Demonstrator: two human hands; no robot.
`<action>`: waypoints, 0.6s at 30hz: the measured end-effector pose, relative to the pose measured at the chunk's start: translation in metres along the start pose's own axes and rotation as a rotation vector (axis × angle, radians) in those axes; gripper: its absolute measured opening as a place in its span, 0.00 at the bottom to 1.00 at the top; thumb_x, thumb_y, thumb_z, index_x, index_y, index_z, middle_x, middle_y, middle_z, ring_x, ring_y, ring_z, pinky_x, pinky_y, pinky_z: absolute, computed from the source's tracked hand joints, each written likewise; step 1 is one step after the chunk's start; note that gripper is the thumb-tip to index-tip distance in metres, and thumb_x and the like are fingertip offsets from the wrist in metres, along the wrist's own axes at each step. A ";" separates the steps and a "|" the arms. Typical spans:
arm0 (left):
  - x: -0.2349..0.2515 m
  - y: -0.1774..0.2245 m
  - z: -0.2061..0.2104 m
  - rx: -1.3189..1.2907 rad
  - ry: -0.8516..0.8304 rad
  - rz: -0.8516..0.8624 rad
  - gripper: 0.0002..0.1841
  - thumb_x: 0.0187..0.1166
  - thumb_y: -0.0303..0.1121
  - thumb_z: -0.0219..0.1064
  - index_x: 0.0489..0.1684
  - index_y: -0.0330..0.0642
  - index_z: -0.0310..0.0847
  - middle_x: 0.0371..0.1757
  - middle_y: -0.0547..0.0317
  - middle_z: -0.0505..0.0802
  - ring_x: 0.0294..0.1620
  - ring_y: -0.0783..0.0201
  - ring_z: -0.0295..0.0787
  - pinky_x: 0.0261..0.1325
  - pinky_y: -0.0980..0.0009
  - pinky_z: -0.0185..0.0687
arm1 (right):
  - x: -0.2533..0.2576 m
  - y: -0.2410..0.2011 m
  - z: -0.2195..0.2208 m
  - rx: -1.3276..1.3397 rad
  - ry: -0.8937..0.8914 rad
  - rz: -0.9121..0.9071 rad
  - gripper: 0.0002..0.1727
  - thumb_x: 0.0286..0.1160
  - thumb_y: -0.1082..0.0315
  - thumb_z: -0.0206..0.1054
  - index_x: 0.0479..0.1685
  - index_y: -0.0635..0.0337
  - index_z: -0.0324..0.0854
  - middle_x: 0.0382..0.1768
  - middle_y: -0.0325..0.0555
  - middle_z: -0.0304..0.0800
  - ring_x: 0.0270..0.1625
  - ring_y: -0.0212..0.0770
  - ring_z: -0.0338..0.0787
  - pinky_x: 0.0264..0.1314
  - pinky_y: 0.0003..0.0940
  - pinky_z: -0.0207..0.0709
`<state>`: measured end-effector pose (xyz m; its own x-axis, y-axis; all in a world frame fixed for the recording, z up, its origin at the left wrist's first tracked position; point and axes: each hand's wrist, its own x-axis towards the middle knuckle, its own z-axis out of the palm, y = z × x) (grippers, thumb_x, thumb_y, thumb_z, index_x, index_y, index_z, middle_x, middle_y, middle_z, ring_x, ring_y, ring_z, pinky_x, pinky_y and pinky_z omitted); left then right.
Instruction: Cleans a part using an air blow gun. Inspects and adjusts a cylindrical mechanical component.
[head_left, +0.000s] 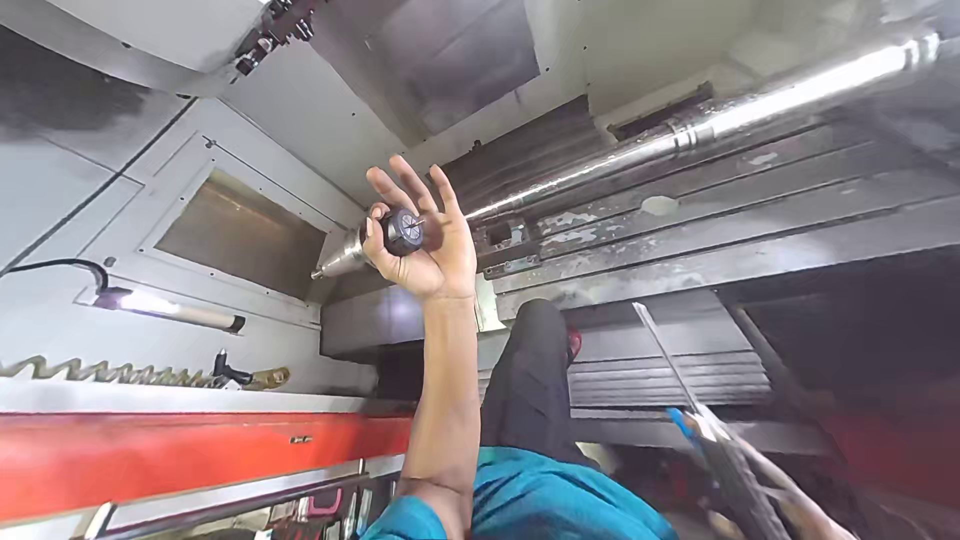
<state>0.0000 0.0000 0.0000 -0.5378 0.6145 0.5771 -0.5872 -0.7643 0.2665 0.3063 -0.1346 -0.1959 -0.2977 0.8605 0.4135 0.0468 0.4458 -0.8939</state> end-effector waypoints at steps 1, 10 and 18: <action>-0.002 -0.001 -0.002 0.007 0.025 -0.005 0.16 0.84 0.47 0.55 0.56 0.46 0.75 0.81 0.56 0.78 0.87 0.53 0.66 0.89 0.47 0.57 | 0.017 -0.015 0.001 -0.027 -0.043 -0.076 0.33 0.85 0.47 0.62 0.73 0.68 0.75 0.65 0.60 0.88 0.64 0.35 0.90 0.70 0.31 0.82; -0.011 -0.011 -0.012 0.054 0.117 -0.033 0.15 0.86 0.47 0.51 0.50 0.47 0.76 0.85 0.56 0.74 0.87 0.51 0.67 0.86 0.47 0.62 | 0.053 -0.075 0.029 -0.118 0.025 -0.263 0.19 0.75 0.59 0.73 0.51 0.57 0.69 0.42 0.50 0.90 0.45 0.33 0.91 0.50 0.21 0.83; -0.019 -0.020 0.006 0.074 0.151 -0.072 0.16 0.87 0.47 0.47 0.52 0.46 0.74 0.83 0.55 0.75 0.88 0.51 0.66 0.88 0.47 0.58 | 0.049 -0.079 0.039 -0.168 0.079 -0.231 0.15 0.78 0.59 0.68 0.55 0.53 0.70 0.42 0.45 0.88 0.42 0.33 0.89 0.46 0.20 0.81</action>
<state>0.0251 0.0028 -0.0117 -0.5838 0.6863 0.4338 -0.5846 -0.7261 0.3620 0.2509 -0.1373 -0.1122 -0.2438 0.7454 0.6204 0.1457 0.6606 -0.7365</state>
